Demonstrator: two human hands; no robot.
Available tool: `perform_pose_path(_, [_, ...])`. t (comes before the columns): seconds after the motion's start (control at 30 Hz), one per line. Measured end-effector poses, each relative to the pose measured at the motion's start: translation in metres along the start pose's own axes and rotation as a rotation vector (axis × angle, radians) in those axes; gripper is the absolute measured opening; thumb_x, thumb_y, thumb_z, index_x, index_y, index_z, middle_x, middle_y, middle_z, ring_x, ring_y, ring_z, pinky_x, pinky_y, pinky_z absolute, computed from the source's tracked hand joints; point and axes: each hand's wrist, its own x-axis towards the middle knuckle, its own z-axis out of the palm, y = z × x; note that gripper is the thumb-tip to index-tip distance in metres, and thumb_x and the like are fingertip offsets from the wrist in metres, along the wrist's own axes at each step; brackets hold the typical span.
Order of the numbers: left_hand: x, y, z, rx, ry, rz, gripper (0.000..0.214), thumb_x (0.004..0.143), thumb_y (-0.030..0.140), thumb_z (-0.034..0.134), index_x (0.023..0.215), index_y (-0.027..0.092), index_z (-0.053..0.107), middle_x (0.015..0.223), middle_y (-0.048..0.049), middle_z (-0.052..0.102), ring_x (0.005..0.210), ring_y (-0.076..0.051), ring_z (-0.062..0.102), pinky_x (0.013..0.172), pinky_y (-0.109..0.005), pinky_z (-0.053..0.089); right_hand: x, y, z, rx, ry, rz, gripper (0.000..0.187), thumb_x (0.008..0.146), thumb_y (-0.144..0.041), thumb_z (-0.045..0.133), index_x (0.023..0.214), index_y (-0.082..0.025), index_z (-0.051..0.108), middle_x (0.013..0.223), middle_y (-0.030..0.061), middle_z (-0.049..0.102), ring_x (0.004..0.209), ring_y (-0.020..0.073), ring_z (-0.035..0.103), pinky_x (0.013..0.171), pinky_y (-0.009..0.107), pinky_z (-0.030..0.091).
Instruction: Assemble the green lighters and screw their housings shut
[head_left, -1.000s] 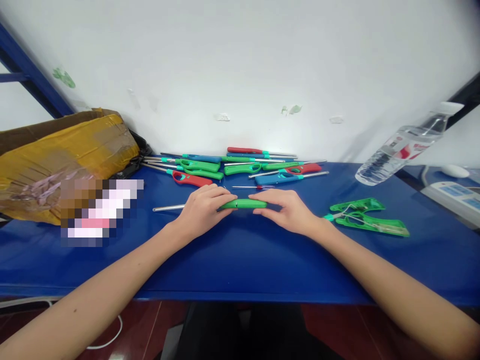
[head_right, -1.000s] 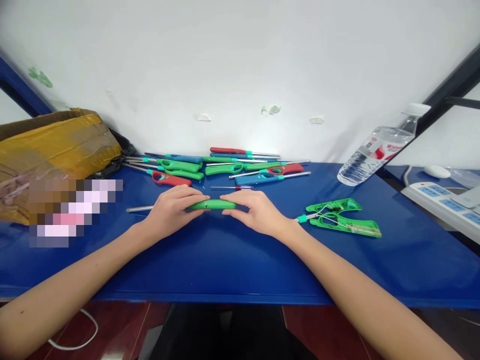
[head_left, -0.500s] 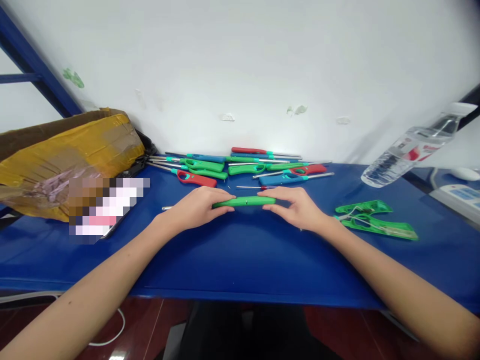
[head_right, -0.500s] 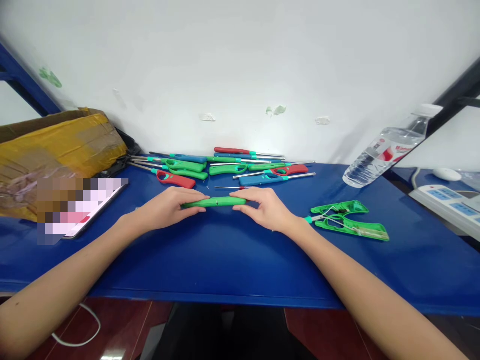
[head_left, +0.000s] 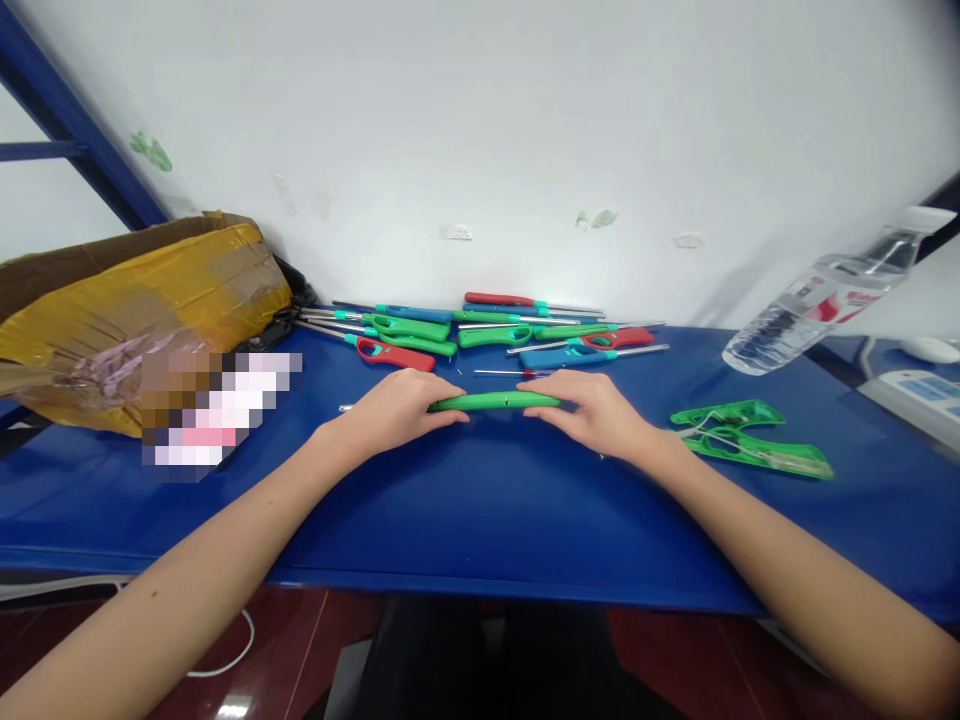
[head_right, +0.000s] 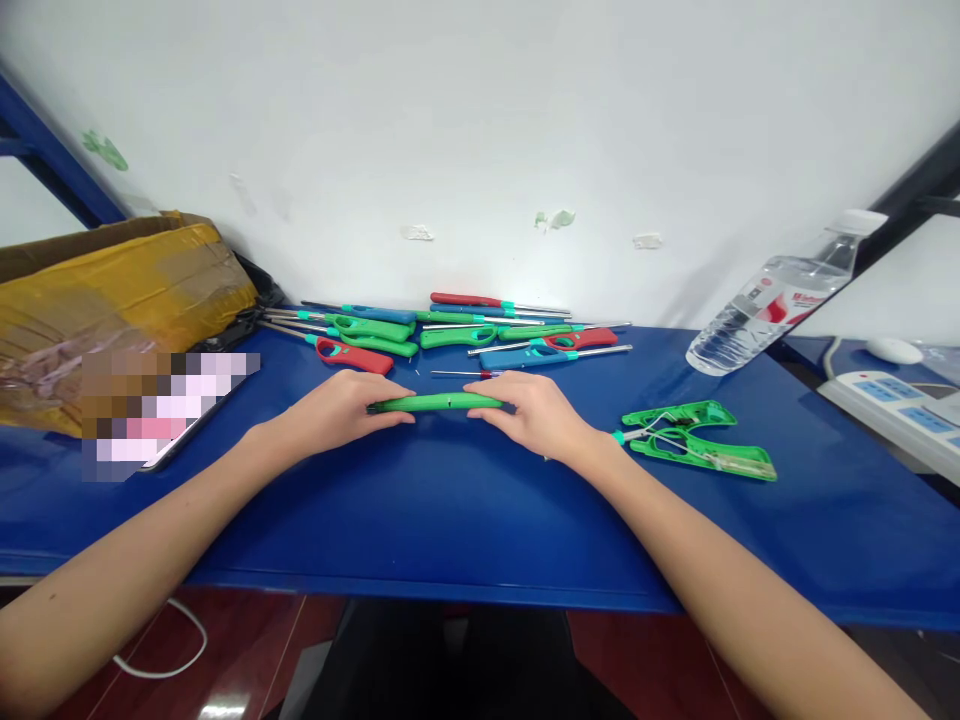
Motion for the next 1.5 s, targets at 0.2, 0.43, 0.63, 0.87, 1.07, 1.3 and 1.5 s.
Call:
perform_pose_path(0.2, [-0.001,-0.007,-0.004,-0.001,-0.003,0.002,0.015,0.093,0.026,0.061,0.102,0.021,0.073,0.088,-0.002,0.073,0.077,-0.017,0.065,0.071,-0.024,0.043,0.0,0.007,-0.005,-0.017,-0.017,0.051,0.027,0.088,-0.033,0.068,0.111,-0.021,0.075,0.11,0.0068,0.077,0.096,0.026,0.072,0.087,0.037,0.057])
perform_pose_path(0.43, [0.0,0.0,-0.002,0.095,0.014,-0.047,0.018,0.094,0.029,0.059,0.098,0.022,0.075,0.074,-0.0017,0.07,0.068,-0.017,0.063,0.063,-0.024,0.04,0.001,0.004,-0.005,0.03,-0.004,0.058,0.025,0.087,-0.034,0.068,0.108,-0.022,0.076,0.107,0.0066,0.077,0.095,0.0254,0.072,0.086,0.037,0.056])
perform_pose_path(0.63, [0.001,-0.005,0.004,0.07,0.159,-0.134,0.022,0.089,0.036,0.066,0.101,0.02,0.074,0.085,-0.0026,0.075,0.072,-0.018,0.067,0.064,-0.024,0.045,0.004,0.007,-0.008,0.13,0.03,0.094,0.024,0.086,-0.034,0.069,0.106,-0.022,0.077,0.107,0.0064,0.076,0.092,0.0236,0.071,0.084,0.036,0.056])
perform_pose_path(0.87, [0.004,-0.01,0.004,-0.063,0.246,0.008,0.024,0.091,0.038,0.063,0.091,0.016,0.072,0.106,-0.0088,0.073,0.096,-0.021,0.069,0.084,-0.029,0.052,0.003,0.011,-0.01,0.174,-0.03,0.247,0.027,0.085,-0.039,0.067,0.103,-0.021,0.077,0.105,0.0055,0.077,0.094,0.0256,0.071,0.085,0.037,0.054])
perform_pose_path(1.07, [0.002,-0.007,0.004,-0.023,0.078,-0.012,0.021,0.096,0.032,0.055,0.094,0.016,0.069,0.097,-0.0072,0.071,0.089,-0.02,0.066,0.08,-0.029,0.05,0.005,0.009,-0.013,0.209,-0.165,0.362,0.037,0.09,-0.047,0.056,0.104,-0.017,0.072,0.087,0.0051,0.074,0.068,0.0189,0.062,0.061,0.031,0.049])
perform_pose_path(1.3, [0.001,-0.007,0.007,-0.012,0.007,-0.02,0.021,0.096,0.034,0.057,0.104,0.018,0.068,0.105,-0.0083,0.069,0.097,-0.021,0.064,0.086,-0.031,0.05,0.007,0.006,-0.015,0.167,-0.27,0.333,0.036,0.093,-0.045,0.05,0.089,-0.017,0.07,0.083,0.0046,0.069,0.068,0.0167,0.055,0.063,0.029,0.043])
perform_pose_path(1.5, [0.002,-0.002,0.008,-0.004,-0.019,-0.012,0.019,0.092,0.031,0.063,0.104,0.017,0.065,0.106,-0.0086,0.068,0.099,-0.022,0.062,0.087,-0.032,0.049,0.007,-0.002,-0.016,0.148,-0.325,0.339,0.031,0.094,-0.043,0.051,0.089,-0.018,0.069,0.075,0.0012,0.065,0.064,0.0148,0.051,0.061,0.028,0.039])
